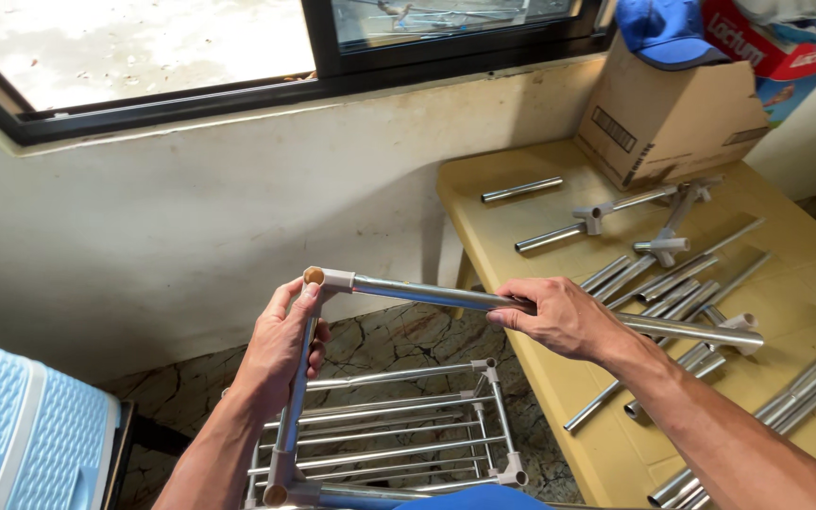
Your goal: The person assembles a metal frame by connecting metal rods and plastic connectors on a table. They insert rods into connectors, adjust the frame, and continue adding components to build the structure.
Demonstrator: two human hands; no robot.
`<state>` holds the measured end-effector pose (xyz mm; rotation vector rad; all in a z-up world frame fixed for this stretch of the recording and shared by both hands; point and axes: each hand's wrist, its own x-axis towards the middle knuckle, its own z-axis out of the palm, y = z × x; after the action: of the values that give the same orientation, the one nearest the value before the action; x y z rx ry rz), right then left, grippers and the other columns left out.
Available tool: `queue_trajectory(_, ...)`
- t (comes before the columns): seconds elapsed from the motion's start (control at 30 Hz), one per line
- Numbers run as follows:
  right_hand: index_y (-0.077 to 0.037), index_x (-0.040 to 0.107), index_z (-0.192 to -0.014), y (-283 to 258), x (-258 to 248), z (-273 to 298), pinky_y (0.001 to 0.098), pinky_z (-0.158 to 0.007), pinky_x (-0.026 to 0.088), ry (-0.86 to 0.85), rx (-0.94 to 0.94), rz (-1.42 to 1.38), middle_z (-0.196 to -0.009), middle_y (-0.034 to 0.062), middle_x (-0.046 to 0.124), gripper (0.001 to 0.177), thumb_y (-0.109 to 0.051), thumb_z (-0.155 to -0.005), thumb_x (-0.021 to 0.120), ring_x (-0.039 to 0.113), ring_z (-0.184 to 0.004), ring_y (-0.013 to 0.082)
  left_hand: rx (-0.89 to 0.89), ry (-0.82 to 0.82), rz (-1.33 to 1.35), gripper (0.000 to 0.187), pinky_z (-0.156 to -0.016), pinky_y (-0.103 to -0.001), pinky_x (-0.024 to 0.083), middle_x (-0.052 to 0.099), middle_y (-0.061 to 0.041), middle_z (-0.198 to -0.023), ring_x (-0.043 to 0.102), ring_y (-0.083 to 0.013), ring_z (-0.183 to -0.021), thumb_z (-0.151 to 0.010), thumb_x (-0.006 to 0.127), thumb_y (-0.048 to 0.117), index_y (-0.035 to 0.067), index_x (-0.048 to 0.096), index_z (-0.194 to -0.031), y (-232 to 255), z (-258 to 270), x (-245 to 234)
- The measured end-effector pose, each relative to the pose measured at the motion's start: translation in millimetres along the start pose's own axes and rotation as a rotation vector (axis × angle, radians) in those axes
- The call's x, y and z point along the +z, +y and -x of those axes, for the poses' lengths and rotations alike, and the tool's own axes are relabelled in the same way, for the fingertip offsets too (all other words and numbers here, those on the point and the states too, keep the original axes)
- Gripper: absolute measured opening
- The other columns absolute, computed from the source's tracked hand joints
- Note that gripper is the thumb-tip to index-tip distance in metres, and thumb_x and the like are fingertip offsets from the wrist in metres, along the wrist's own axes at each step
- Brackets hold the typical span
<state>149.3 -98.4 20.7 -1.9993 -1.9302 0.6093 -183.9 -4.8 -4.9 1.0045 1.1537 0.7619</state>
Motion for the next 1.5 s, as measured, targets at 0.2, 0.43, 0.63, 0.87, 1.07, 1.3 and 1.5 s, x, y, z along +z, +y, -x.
queue_trajectory(0.2, -0.015, 0.076, -0.101, 16, -5, 10, 0.0382, -0.061, 0.049, 0.024, 0.055, -0.027, -0.065, 0.0047, 0.066, 0.039, -0.05, -0.086, 0.069, 0.062, -0.063, 0.0181, 0.018, -0.017, -0.025, 0.056, -0.039, -0.027, 0.037, 0.056, -0.005, -0.071, 0.047, -0.0109, -0.046, -0.095, 0.056, 0.047, 0.025, 0.05, -0.146, 4, 1, 20)
queue_trajectory(0.43, -0.014, 0.076, -0.101, 24, -8, 14, 0.0372, -0.058, 0.048, 0.024, 0.091, -0.063, -0.063, 0.0062, 0.064, 0.038, -0.048, -0.088, 0.069, 0.06, -0.06, 0.0183, 0.006, -0.038, -0.024, 0.055, -0.039, -0.028, 0.038, 0.056, -0.005, -0.068, 0.046, -0.0109, -0.046, -0.095, 0.056, 0.046, 0.024, 0.051, -0.146, 9, -2, 30)
queue_trajectory(0.63, -0.014, 0.075, -0.102, 27, -10, 19, 0.036, -0.058, 0.051, 0.096, 0.071, -0.085, -0.065, 0.0031, 0.067, 0.039, -0.048, -0.086, 0.07, 0.065, -0.061, 0.0168, 0.004, -0.101, -0.043, 0.055, -0.039, -0.027, 0.034, 0.049, -0.002, -0.061, 0.042, -0.01, -0.045, -0.096, 0.053, 0.048, 0.026, 0.05, -0.146, 15, -10, 40)
queue_trajectory(0.87, -0.024, 0.076, -0.104, 30, -14, 27, 0.0386, -0.061, 0.051, 0.056, 0.203, 0.01, -0.059, 0.0022, 0.068, 0.045, -0.062, -0.085, 0.062, 0.067, -0.059, 0.0173, 0.041, -0.172, -0.176, 0.048, -0.039, -0.027, 0.031, 0.04, 0.001, -0.059, 0.036, -0.0089, -0.044, -0.1, 0.042, 0.052, 0.023, 0.053, -0.137, 20, -13, 51)
queue_trajectory(1.07, -0.018, 0.075, -0.096, 36, -20, 27, 0.04, -0.062, 0.049, 0.03, 0.184, 0.029, -0.061, 0.0022, 0.066, 0.048, -0.063, -0.086, 0.062, 0.063, -0.059, 0.0195, 0.085, -0.272, -0.171, 0.046, -0.041, -0.026, 0.031, 0.034, 0.002, -0.062, 0.033, -0.0082, -0.047, -0.105, 0.042, 0.052, 0.013, 0.052, -0.128, 20, -22, 56)
queue_trajectory(1.3, -0.019, 0.075, -0.098, 54, -30, 42, 0.0385, -0.063, 0.049, 0.097, 0.239, -0.029, -0.063, 0.0042, 0.064, 0.046, -0.061, -0.085, 0.064, 0.063, -0.064, 0.0189, 0.058, -0.193, -0.221, 0.041, -0.047, -0.031, 0.048, 0.057, -0.004, -0.071, 0.053, -0.0127, -0.051, -0.098, 0.05, 0.044, 0.011, 0.058, -0.121, 6, -30, 62)
queue_trajectory(1.5, -0.02, 0.076, -0.102, 69, -39, 72, 0.0397, -0.064, 0.048, 0.144, 0.381, -0.028, -0.062, 0.0069, 0.061, 0.041, -0.058, -0.087, 0.066, 0.06, -0.064, 0.0203, 0.038, -0.318, -0.319, 0.051, -0.043, -0.03, 0.038, 0.049, -0.002, -0.064, 0.043, -0.0114, -0.049, -0.101, 0.044, 0.052, 0.007, 0.067, -0.105, -22, -25, 75)
